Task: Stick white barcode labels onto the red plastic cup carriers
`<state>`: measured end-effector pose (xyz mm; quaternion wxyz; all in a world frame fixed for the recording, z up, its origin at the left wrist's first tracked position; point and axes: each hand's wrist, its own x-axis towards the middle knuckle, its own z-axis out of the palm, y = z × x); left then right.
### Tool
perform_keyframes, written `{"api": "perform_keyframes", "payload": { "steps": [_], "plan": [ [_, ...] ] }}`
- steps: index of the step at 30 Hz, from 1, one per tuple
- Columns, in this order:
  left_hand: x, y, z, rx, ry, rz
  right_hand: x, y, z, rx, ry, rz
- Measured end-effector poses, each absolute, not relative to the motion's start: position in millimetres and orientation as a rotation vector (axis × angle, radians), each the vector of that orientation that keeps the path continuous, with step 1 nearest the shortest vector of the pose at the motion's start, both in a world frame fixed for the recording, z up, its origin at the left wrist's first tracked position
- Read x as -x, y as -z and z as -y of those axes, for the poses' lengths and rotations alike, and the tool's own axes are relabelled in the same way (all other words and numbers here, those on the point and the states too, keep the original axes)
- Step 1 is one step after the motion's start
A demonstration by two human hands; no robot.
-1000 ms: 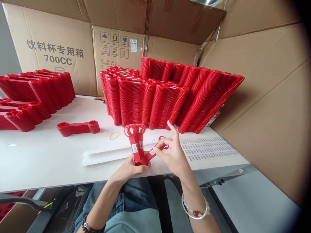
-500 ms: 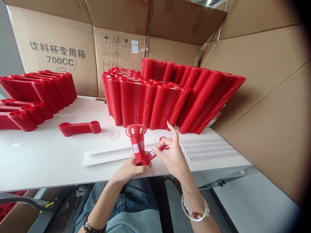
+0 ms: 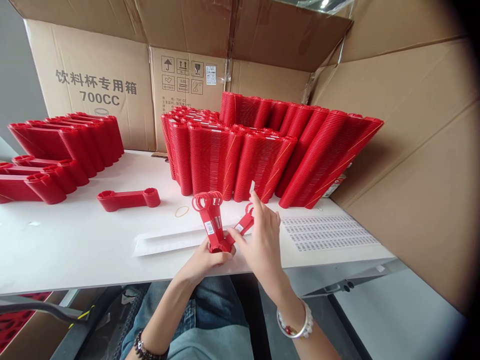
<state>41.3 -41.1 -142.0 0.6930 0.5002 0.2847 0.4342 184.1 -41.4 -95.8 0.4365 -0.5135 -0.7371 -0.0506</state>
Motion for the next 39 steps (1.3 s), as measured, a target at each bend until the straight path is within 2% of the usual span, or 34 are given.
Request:
{"api": "perform_keyframes", "payload": {
  "steps": [13, 21, 32, 39],
  "plan": [
    [-36, 144, 42, -1.148, -0.968, -0.568, -202, 91, 28, 1.086, 0.189, 1.409],
    [-38, 148, 40, -1.121, -0.976, -0.579, -196, 90, 37, 0.984, 0.315, 1.548],
    [-50, 154, 49, -1.473, -0.918, -0.703, -192, 90, 40, 1.086, -0.014, 1.767],
    [-46, 154, 46, -1.393, -0.939, -0.685, -190, 86, 45, 1.165, -0.164, 1.832]
  ]
}}
